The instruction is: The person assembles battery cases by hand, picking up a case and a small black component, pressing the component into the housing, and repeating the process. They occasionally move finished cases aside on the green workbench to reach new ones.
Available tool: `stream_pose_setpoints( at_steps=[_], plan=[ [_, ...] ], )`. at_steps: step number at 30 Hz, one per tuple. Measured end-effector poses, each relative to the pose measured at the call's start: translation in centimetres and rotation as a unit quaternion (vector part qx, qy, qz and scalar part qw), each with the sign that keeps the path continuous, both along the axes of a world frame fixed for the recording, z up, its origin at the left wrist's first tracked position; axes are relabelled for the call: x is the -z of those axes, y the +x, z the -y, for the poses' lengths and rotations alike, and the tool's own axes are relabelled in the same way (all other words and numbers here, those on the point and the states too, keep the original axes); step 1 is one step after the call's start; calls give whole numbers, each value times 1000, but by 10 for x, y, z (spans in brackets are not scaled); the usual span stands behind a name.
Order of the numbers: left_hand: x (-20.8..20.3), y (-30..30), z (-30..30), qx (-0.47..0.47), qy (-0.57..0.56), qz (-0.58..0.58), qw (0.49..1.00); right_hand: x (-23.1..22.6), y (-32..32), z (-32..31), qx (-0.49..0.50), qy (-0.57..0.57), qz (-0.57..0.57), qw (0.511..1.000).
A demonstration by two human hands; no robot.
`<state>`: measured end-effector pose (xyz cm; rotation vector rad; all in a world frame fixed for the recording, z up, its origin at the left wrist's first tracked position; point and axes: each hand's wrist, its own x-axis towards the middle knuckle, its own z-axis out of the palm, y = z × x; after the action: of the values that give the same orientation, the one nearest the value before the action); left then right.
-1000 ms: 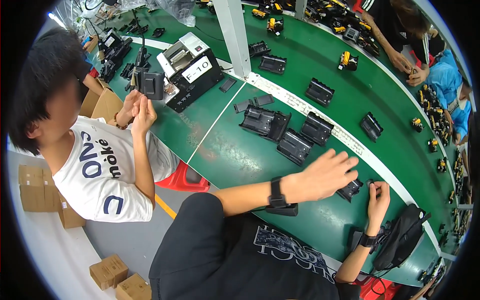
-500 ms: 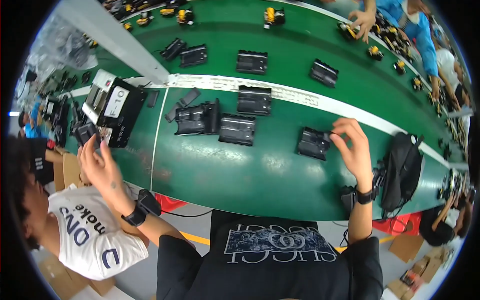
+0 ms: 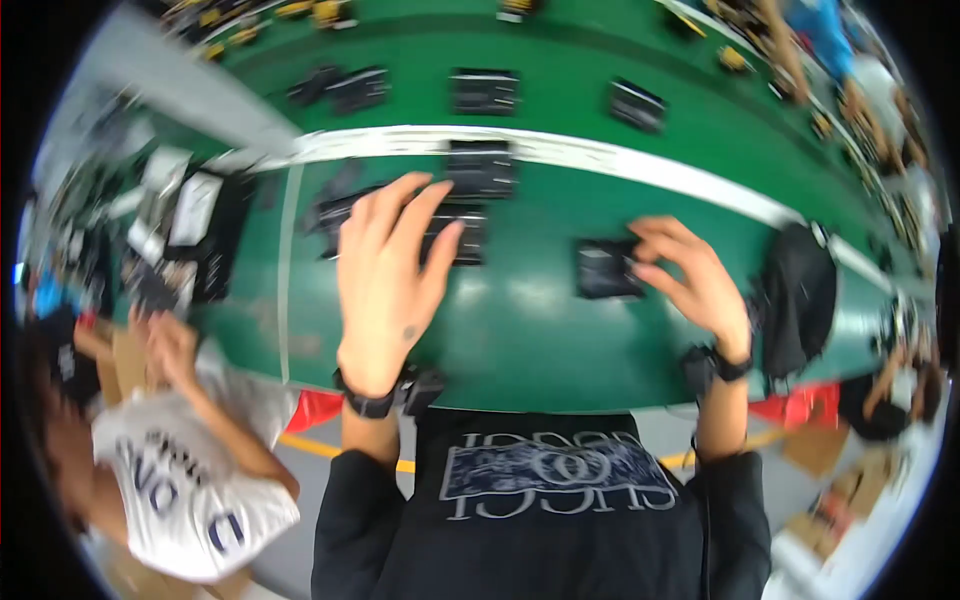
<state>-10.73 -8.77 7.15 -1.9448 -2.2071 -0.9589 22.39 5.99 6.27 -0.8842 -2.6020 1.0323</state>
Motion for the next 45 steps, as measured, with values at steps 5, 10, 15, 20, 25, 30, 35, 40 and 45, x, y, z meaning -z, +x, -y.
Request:
stream_pose_setpoints(
  at_steps=[5, 10, 15, 20, 25, 30, 35, 40, 45],
  plan=[
    [-35, -88, 43, -128, 115, -7, 985, -8, 2, 45, 55, -32, -42, 997],
    [-56, -176, 145, -407, 196, -27, 892, -3, -5, 49, 84, -61, -10, 995],
    [-29, -239, 199, -477, 80, -234, 844, 0, -3, 46, 77, -42, -18, 996],
    [-39, -199, 165, -381, 155, -16, 911, 4, -6, 21, 86, -76, -62, 992],
    [-38, 11, 40, 41, 54, 79, 995, -4, 1, -8, 136, 61, -42, 988],
    [33, 100, -44, 244, -25, 96, 965, -25, 3, -3, 42, 253, 108, 960],
    [76, 127, -59, 259, -31, 44, 964, -5, -4, 2, -27, 326, 157, 932],
    [91, 126, -61, 262, -9, 36, 964, 8, -8, 2, -49, 344, 189, 918],
    [95, 121, -58, 262, -2, 75, 962, 7, -10, 6, -35, 354, 164, 920]
  ],
)
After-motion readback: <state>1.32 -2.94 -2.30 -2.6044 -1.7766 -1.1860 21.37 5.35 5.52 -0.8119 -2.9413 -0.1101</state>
